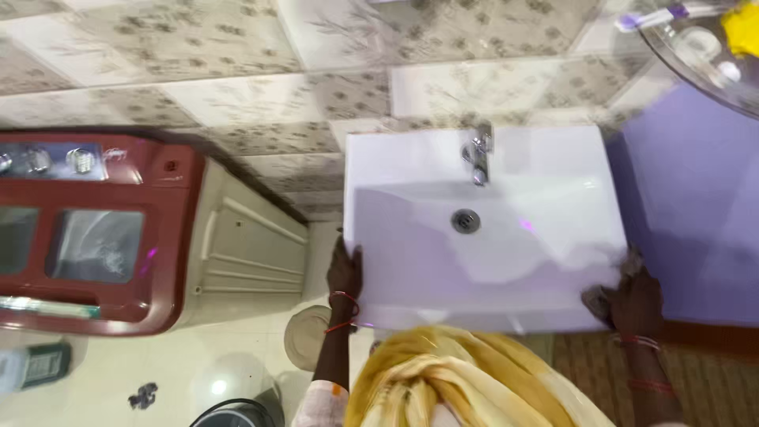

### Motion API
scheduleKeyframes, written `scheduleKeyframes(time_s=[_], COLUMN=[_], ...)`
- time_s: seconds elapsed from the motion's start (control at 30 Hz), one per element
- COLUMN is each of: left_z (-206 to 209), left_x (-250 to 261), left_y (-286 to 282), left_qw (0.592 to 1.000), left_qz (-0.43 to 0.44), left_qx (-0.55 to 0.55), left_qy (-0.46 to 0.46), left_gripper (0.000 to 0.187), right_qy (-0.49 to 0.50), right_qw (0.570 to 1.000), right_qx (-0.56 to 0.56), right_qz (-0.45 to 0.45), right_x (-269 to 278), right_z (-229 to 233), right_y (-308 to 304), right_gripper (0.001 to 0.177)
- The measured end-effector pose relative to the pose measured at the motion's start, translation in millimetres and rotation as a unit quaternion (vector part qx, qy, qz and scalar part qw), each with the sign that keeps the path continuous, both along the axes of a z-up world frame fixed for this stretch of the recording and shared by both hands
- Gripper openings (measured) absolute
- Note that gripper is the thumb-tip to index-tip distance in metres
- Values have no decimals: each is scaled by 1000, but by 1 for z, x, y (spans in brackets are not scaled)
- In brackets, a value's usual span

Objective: The person cleans a sink by applying soap from a bottle and scrubbing the basin, faucet, and surrounding wall area with a cloth, before rinsing the surfaces with water.

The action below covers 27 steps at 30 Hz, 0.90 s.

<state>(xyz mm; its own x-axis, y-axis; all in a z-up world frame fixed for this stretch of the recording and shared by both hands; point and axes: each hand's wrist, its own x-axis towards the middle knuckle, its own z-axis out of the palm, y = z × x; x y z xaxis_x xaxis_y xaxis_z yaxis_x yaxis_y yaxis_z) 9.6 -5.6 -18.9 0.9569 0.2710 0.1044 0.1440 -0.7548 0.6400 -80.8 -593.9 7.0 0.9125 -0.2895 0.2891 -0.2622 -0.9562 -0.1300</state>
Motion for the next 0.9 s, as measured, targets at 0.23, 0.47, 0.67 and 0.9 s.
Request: scheduleKeyframes(time_s=[0.23,0.47,0.67,0.9], left_z=[32,44,42,29], left_x=[-8,-11,-10,-3], left_y=[-3,-2,-1,4], left_qw=[993,997,990,997], left_qz=[32,7,19,-13], left_qx=[-62,-31,-56,-59], left_qy=[99,77,126,48], left_gripper=[63,60,59,60], right_qy=[-79,-1,-4,9], right_qw=[996,997,995,994], right_qx=[-36,-13,-2,80], right_qz=[7,-71,-100,-72], right_x=[144,308,291,124], right_z=[-42,-29,-19,-5], right_y=[-10,11,16,14], right_gripper=[39,45,55,42])
